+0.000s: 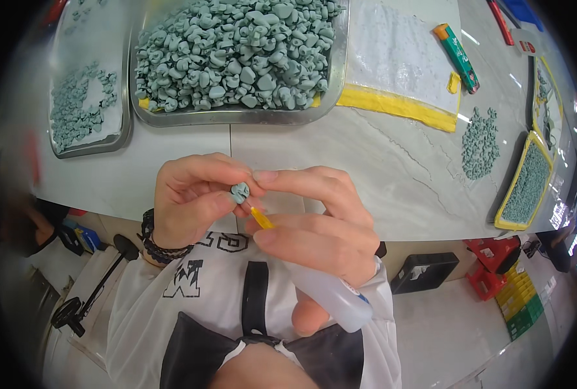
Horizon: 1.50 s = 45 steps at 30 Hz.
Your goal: Applying glue to small green parts and assembling them at a workstation.
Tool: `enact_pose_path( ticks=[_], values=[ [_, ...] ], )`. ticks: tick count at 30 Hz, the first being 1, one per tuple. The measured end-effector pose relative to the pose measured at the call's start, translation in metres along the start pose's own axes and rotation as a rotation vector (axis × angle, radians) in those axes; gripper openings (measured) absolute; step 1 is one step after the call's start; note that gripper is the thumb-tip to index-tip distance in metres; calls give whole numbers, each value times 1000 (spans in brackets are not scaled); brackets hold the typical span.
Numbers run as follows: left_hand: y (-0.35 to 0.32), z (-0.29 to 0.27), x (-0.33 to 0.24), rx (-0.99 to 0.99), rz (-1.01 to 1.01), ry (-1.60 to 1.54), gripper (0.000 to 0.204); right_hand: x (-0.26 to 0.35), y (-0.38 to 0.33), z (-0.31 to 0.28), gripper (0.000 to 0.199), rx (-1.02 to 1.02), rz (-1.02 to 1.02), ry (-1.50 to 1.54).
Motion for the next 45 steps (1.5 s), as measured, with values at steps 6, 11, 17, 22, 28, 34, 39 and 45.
enact_pose_path(
  ticks=[6, 11, 17, 22, 28, 34, 39, 45],
  values=[
    [-1, 0, 3, -12, -32, -3, 27, 1, 0, 2, 64, 0, 24, -36],
    [-2, -1, 3, -17, -44, -31, 27, 2, 2, 0, 61, 20, 34, -36],
    [-1, -1, 3, -12, -12, -62, 27, 1, 2, 0, 60, 48, 55, -58],
    [-1, -1, 5, -10, -24, -94, 27, 4, 2, -3, 59, 37, 55, -92],
    [-1, -2, 6, -5, -13, -85, 27, 4, 2, -2, 58, 50, 90, -97],
    [-1, -1, 6, -13, -17, -102, 28, 5, 1, -3, 58, 50, 94, -97],
    [-1, -2, 5, 8, 3, -79, 27, 6, 1, -4, 58, 25, 92, -69],
    [0, -2, 5, 28, 33, -90, 27, 3, -1, -4, 56, 56, 113, -77]
  ],
)
Point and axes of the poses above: each hand's wrist, its own y-axis towards the middle knuckle, its own z-axis out of the palm, x = y × z, the point moved 3 cm from there along y, towards the middle knuckle, and after that the axes turned 4 degrees about -z, right-handed, at the moved point
